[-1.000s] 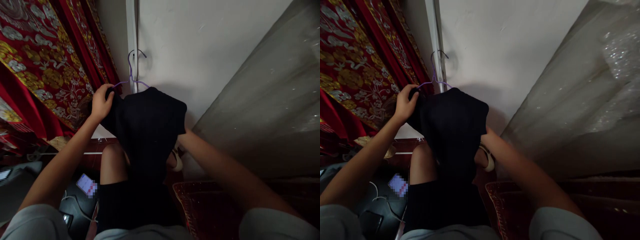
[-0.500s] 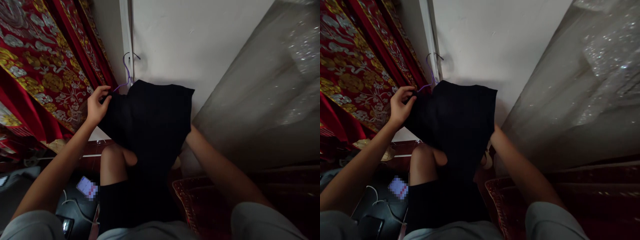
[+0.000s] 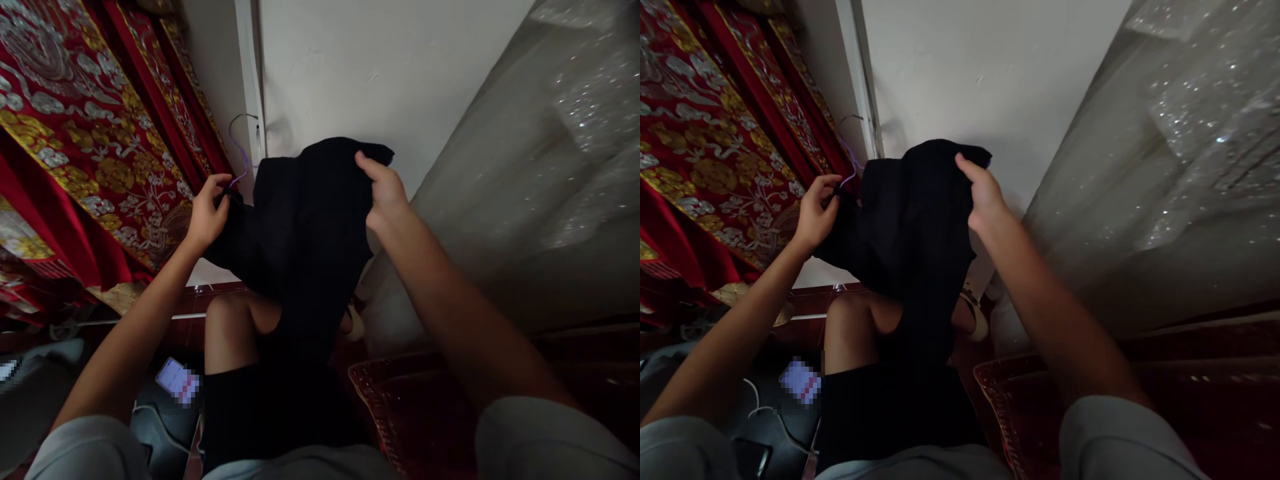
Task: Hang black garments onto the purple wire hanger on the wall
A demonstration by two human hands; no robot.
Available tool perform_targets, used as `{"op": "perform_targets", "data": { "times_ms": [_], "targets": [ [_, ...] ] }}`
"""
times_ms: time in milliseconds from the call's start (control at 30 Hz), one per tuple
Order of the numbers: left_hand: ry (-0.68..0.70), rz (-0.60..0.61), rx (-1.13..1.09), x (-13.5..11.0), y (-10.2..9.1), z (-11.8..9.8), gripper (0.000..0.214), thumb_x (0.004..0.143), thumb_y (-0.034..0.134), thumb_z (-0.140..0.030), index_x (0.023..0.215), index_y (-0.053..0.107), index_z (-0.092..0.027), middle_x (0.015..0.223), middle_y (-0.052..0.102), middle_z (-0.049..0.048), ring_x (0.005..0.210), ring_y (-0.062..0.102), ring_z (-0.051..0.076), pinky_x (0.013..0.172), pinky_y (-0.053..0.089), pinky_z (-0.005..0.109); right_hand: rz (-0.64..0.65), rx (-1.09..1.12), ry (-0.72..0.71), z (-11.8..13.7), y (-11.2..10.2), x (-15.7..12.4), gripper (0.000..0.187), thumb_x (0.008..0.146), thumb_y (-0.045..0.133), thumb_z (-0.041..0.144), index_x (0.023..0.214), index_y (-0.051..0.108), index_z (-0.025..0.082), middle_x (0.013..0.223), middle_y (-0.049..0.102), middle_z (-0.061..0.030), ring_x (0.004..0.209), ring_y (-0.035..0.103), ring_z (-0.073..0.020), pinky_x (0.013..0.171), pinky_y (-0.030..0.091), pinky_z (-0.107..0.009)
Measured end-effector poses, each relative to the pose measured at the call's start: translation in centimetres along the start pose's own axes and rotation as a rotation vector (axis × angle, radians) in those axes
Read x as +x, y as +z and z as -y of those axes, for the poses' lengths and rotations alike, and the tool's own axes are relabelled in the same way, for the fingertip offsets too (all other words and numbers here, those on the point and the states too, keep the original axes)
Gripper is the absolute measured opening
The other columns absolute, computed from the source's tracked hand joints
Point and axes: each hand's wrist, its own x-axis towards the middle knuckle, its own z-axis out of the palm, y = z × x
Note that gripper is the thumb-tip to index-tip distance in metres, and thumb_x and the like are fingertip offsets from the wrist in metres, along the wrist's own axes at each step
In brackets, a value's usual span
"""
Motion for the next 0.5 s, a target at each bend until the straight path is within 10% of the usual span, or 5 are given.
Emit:
{"op": "perform_targets", "data": {
  "times_ms": [167,400,500],
  "targets": [
    [-0.050,0.060,0.076,-0.6,-1.6,1.2,0.032,0.080,0.052,-0.009,0.108,0.066,-0.019,0.098,0.073,0.0049,0.089,0.069,0.019,0.088,0.056,0.033,0.150,-0.053,-0.157,1.1,2.9,-1.8,0.047,0.081,0.066,0.060,0.114,0.066,0.027,0.118,0.074,-0.0098,0.119,0.067,-0.0343,0.090,0.060,-0.048],
    [-0.168,0.042,-0.048,-3.1,-2.7,2.0,0.017,0.076,0.059,-0.015,0.063,0.049,-0.020,0.075,0.069,0.0023,0.077,0.067,0.017,0.076,0.058,0.032,1.203,-0.228,0.057,1.9,1.7,-4.7,0.083,0.057,0.091,0.063,0.123,0.070,0.019,0.118,0.076,-0.0131,0.112,0.071,-0.0325,0.095,0.059,-0.048],
    [-0.094,0.097,-0.120,-3.8,-2.3,0.4,0.024,0.078,0.059,-0.019,0.059,0.044,-0.021,0.084,0.074,0.0043,0.087,0.072,0.019,0.086,0.061,0.038,1.186,-0.306,0.074,-0.4,0.8,-4.0,0.077,0.076,0.076,0.069,0.132,0.066,0.017,0.114,0.077,-0.0149,0.109,0.072,-0.0310,0.098,0.057,-0.051]
  ]
}}
